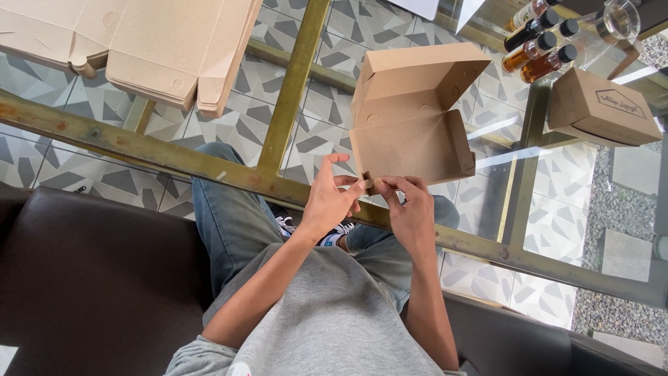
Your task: Assembling a cardboard box by folding and tucking tabs.
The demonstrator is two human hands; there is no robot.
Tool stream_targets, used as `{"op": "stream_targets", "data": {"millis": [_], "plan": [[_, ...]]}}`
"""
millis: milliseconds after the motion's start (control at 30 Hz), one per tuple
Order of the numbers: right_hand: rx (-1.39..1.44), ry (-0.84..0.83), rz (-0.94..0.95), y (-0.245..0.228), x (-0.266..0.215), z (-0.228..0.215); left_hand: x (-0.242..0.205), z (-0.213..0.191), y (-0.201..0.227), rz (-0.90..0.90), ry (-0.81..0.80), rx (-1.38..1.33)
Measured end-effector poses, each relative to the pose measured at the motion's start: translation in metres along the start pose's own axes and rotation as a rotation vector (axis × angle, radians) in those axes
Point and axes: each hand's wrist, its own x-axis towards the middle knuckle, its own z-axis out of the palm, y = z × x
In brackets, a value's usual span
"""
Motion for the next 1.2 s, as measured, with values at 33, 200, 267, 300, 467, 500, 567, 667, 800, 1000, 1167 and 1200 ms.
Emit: {"op": "stream_targets", "data": {"millis": [33, 200, 267, 300, 467, 500, 567, 667, 800, 1000, 1167, 1200], "plan": [[-0.001, -0.002, -0.001, 0.001, 0.000, 0.000, 0.000, 0.000, -0.002, -0.001, 0.001, -0.001], [0.022, 0.012, -0.030, 0.002, 0.001, 0.002, 0.001, -0.002, -0.001, -0.017, 0.009, -0.044], [0.015, 0.009, -0.034, 0.002, 0.001, 0.003, 0.000, -0.002, 0.000, -0.018, 0.011, -0.050], [0.009, 0.009, -0.037, 0.002, 0.002, 0.003, 0.000, -0.002, 0.001, -0.019, 0.012, -0.054], [0.023, 0.014, -0.031, 0.006, 0.003, 0.004, 0.004, -0.004, -0.004, -0.015, 0.009, -0.072], [0.027, 0.020, -0.036, 0.008, 0.003, 0.005, 0.005, -0.004, -0.006, -0.012, 0.008, -0.068], [0.035, 0.017, -0.035, 0.007, 0.003, 0.005, 0.006, -0.006, -0.004, -0.009, 0.008, -0.075], [0.031, 0.017, -0.039, 0.008, 0.001, 0.005, 0.005, -0.003, -0.004, -0.011, 0.013, -0.084], [0.029, 0.016, -0.033, 0.006, 0.000, 0.007, 0.006, -0.001, -0.004, -0.008, 0.027, -0.087], [0.039, 0.011, -0.105, 0.004, -0.003, 0.008, 0.004, -0.002, -0.009, 0.008, 0.032, -0.172], [0.081, 0.013, -0.134, -0.003, -0.006, 0.006, -0.001, -0.003, -0.012, 0.044, 0.075, -0.189], [0.091, 0.015, -0.138, -0.003, -0.007, 0.007, -0.004, -0.004, -0.011, 0.056, 0.092, -0.191]]}}
